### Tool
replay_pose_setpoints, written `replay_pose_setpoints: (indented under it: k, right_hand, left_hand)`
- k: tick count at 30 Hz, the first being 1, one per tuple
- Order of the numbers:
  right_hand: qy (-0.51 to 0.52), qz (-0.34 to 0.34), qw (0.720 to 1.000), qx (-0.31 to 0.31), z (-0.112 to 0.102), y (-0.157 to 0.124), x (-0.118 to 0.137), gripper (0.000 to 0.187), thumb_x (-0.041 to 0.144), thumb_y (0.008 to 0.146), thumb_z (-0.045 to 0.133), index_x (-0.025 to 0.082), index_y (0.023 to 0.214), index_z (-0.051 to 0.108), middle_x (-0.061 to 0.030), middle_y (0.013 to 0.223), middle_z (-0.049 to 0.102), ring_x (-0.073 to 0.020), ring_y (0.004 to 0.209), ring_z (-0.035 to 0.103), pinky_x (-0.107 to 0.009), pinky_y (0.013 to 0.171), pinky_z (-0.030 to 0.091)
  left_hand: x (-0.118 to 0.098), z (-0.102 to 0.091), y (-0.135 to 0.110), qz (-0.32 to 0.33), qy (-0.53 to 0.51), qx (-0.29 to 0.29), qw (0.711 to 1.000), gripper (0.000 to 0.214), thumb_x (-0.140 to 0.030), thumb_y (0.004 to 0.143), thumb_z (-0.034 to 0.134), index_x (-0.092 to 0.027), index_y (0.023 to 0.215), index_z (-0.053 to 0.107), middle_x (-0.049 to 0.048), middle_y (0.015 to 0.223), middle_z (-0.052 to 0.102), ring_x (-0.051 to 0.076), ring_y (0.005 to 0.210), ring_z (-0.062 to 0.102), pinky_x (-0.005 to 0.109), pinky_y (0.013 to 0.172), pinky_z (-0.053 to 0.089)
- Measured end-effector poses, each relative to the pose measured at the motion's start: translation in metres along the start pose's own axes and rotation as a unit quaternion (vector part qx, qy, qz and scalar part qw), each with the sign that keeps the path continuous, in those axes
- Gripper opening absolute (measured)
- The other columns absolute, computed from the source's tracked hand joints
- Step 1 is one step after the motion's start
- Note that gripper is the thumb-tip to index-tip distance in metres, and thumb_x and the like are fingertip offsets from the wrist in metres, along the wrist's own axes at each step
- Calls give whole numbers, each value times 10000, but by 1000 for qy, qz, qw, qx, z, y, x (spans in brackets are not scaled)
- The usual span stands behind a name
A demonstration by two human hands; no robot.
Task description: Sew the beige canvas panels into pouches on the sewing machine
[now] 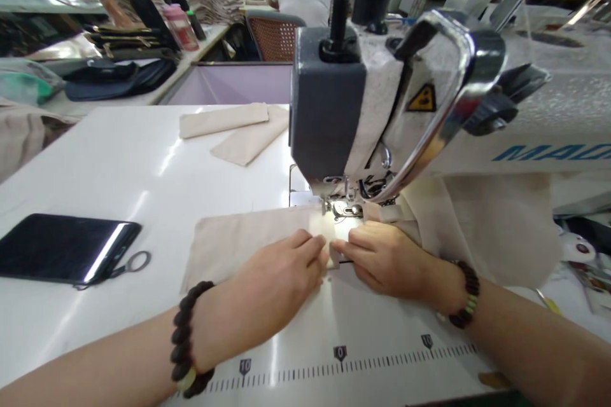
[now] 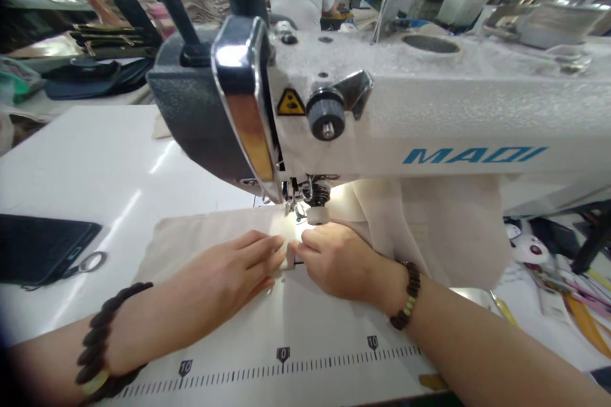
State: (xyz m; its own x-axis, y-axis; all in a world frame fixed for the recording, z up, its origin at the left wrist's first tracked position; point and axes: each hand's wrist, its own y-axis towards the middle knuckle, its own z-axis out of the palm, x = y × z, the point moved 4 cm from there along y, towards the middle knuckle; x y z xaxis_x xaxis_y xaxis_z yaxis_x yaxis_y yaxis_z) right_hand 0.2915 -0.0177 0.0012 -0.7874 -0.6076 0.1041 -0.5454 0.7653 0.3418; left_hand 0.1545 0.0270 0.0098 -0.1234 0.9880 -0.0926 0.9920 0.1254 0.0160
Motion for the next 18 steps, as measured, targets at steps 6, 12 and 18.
replay_pose_setpoints:
  k: [6, 12, 18]
  right_hand:
    - [21, -61, 998, 11, -6, -1, 9, 323, 122, 899, 331, 145, 744, 614, -25, 633, 528, -156, 571, 409, -301, 541, 302]
    - [5, -47, 999, 4, -5, -1, 9, 350, 138, 915, 318, 147, 742, 623, -25, 623, 522, -157, 568, 403, -305, 538, 294]
    - [-13, 3, 1000, 1, 0, 0, 3, 331, 141, 902, 322, 140, 791, 634, -27, 620, 524, -158, 567, 425, -306, 538, 303]
  left_hand:
    - [-6, -6, 1, 12, -24, 23, 999, 237, -56, 900, 370, -136, 1019, 558, 76, 1012, 610, 180, 974, 538, 300, 853, 452]
    - [-1, -8, 1, 7, -24, 12, 1000, 282, -54, 898, 332, -136, 1042, 559, 83, 1093, 612, 174, 1064, 533, 310, 921, 442]
    - [11, 4, 6, -8, -23, -20, 1000, 309, -40, 898, 293, -98, 1027, 569, 101, 1077, 620, 174, 1042, 559, 325, 969, 431]
